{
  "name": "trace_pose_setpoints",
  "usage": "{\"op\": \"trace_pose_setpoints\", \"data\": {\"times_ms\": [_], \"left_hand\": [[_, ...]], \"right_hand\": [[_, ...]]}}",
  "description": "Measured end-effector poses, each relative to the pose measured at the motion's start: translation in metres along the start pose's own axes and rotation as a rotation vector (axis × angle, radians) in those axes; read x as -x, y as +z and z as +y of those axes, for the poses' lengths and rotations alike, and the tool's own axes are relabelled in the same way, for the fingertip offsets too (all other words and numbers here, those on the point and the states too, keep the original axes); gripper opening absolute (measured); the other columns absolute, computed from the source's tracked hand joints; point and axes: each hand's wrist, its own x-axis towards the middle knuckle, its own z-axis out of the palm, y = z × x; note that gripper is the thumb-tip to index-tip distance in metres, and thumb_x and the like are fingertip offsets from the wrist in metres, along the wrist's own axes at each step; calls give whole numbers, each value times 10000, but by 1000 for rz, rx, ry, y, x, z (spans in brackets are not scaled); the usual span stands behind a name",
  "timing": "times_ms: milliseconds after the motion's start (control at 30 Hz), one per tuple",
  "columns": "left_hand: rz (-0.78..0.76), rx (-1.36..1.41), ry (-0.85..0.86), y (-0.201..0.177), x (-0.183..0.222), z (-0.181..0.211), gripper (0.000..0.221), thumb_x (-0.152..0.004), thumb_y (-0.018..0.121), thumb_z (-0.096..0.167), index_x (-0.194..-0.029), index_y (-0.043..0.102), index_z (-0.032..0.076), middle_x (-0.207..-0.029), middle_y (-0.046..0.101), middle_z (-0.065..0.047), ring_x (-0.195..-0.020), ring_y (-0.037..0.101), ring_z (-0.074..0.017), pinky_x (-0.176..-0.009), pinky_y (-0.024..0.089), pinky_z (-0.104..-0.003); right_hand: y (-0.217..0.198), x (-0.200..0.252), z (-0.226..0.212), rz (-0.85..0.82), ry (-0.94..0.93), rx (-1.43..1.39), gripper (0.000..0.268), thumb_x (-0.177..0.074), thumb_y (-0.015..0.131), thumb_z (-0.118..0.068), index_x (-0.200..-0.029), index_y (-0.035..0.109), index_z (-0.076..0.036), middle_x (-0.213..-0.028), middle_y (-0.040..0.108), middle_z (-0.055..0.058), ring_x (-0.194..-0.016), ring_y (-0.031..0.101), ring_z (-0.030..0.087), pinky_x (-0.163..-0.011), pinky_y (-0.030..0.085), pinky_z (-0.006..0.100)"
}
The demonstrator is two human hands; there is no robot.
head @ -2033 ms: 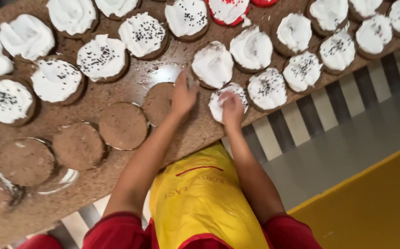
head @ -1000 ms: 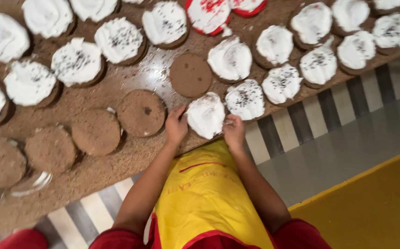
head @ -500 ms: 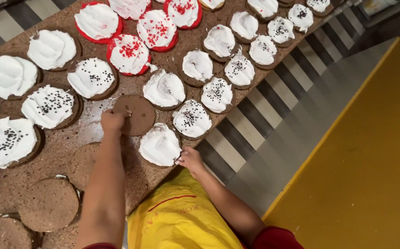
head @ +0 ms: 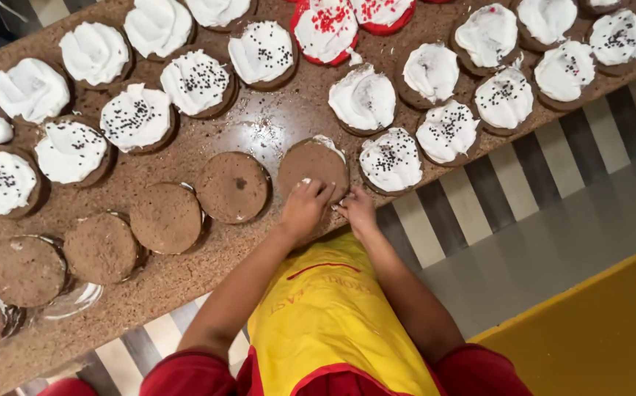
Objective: Assembling layered cakes by sandwiching cream between cake rounds.
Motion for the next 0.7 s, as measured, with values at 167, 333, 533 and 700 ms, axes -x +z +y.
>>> {"op": "trace_pose_setpoints", "data": {"times_ms": [167, 333, 533, 700], "left_hand": [[-1, -14, -114, 14, -16, 0, 496, -835, 713, 137, -1324, 661, 77, -1111, 630, -126, -1048, 619, -312, -939, 486, -459], [-388, -16, -206, -40, -35, 6, 478, -966, 581, 354, -1381, 615, 120, -1269, 602, -126, -1229, 547, -276, -1126, 368, -485], [-292, -205, 57, -10, -38, -32, 569, -1059, 285, 495, -1579, 376, 282, -1680, 228, -61, -1557, 158, -273, -1246, 17, -576], [-451, -269, -68, -15, -47, -28, 618, -1038, 284, 553, -1596, 292, 288, -1697, 80, -110, -1559, 51, -302, -1234, -23, -579]], "right_hand": [[9, 16, -17, -18, 28, -12, 379, -898, 476, 113, -1230, 603, -18, -1062, 657, 78, -950, 677, 203, -829, 609, 339], [12, 27, -48, 88, -19, 130, 347, -941, 508, 65, -1263, 600, -24, -1111, 672, 86, -983, 686, 215, -844, 600, 347], [54, -14, -107, 74, -793, 774, 373, -1001, 493, -17, -1356, 584, 51, -1350, 635, 238, -1250, 619, 343, -1066, 474, 410], [59, 21, -97, 159, -616, 1132, 368, -969, 533, -52, -1315, 630, 30, -1165, 668, 279, -1107, 628, 437, -964, 490, 478]]}}
